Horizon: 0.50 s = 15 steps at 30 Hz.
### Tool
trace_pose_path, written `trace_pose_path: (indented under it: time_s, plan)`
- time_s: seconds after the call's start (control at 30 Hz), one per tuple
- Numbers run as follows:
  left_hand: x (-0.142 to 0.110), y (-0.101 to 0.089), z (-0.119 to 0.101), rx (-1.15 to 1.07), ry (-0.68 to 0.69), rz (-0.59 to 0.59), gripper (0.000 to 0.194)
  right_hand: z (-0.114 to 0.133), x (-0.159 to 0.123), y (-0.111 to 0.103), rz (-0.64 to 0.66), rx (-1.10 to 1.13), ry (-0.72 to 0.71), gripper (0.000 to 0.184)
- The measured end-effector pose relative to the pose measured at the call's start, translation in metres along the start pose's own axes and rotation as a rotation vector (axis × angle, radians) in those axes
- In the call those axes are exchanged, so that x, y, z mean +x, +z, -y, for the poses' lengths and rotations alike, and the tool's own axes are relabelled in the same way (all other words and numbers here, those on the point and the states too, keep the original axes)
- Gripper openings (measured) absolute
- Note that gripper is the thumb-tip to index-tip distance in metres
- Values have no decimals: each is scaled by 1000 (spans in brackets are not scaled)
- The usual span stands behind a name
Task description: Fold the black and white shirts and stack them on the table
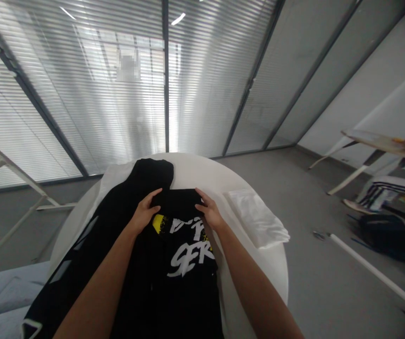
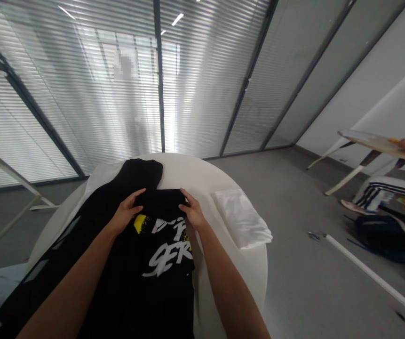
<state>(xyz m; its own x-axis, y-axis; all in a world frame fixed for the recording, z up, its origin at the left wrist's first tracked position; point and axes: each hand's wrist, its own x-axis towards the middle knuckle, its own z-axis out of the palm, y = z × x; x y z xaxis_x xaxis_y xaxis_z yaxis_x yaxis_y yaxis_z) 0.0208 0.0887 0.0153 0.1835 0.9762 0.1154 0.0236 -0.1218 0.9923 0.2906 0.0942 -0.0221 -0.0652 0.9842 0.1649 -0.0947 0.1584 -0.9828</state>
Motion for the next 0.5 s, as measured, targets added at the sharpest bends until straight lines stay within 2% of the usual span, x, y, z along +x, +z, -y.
trace_pose_path:
  time_s: [0.13, 0.3, 0.5]
  plan:
    - [5, 0, 9, 179, 73, -37, 58, -6, 3, 1, -56, -108, -32, 65]
    - [9, 2, 21, 522, 99, -137, 49, -9, 7, 9, -182, -537, -183, 49]
    - [11, 0, 25, 628, 164, -131, 45, -3, 0, 16, -237, -807, -230, 37]
